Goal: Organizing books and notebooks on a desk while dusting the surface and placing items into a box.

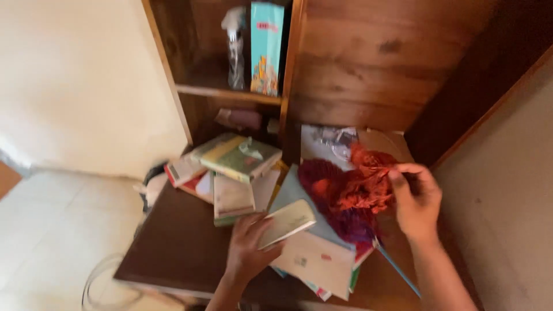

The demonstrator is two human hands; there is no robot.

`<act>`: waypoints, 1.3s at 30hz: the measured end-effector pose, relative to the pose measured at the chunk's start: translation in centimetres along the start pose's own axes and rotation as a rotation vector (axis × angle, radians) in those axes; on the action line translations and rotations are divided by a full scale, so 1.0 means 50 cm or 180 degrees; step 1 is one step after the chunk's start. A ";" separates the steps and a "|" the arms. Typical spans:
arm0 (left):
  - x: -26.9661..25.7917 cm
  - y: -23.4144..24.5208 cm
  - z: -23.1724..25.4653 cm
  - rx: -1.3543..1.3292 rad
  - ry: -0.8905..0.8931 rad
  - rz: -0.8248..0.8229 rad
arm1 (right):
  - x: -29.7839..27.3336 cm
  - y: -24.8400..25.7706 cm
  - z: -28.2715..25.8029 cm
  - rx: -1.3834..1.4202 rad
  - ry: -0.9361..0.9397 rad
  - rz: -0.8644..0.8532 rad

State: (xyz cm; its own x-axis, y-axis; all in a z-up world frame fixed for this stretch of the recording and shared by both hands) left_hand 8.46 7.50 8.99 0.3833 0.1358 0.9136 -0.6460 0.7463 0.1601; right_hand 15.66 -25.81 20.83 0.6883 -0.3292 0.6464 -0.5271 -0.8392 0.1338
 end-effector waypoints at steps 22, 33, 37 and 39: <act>-0.144 -0.154 -0.020 -0.0431 0.1996 -0.1010 | -0.342 -0.215 0.057 -0.1877 0.2578 -0.1145; -0.135 -0.146 -0.027 -0.0651 0.1868 -0.1331 | -0.252 -0.232 0.072 -0.0109 0.2542 -0.1897; -0.132 -0.150 -0.035 -0.0790 0.2010 -0.1290 | -0.248 -0.215 0.143 0.0651 0.2251 -0.1428; -0.114 -0.142 -0.026 -0.0749 0.2142 -0.1392 | -0.253 -0.189 0.101 0.0735 0.2354 -0.1302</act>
State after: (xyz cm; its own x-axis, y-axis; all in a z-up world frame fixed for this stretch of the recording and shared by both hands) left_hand 11.71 2.28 2.18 0.9280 0.1066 0.3569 -0.2212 0.9286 0.2978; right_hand 14.45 -15.92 7.58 0.2594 0.3146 0.9131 -0.1405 -0.9231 0.3579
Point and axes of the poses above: each hand's wrist, its own x-axis towards the middle knuckle, its own y-axis out of the back of the hand, z = x × y, the point moved 10 cm from there along x, towards the middle knuckle, and after that the axes turned 11 degrees about z, right-handed, at the moved point
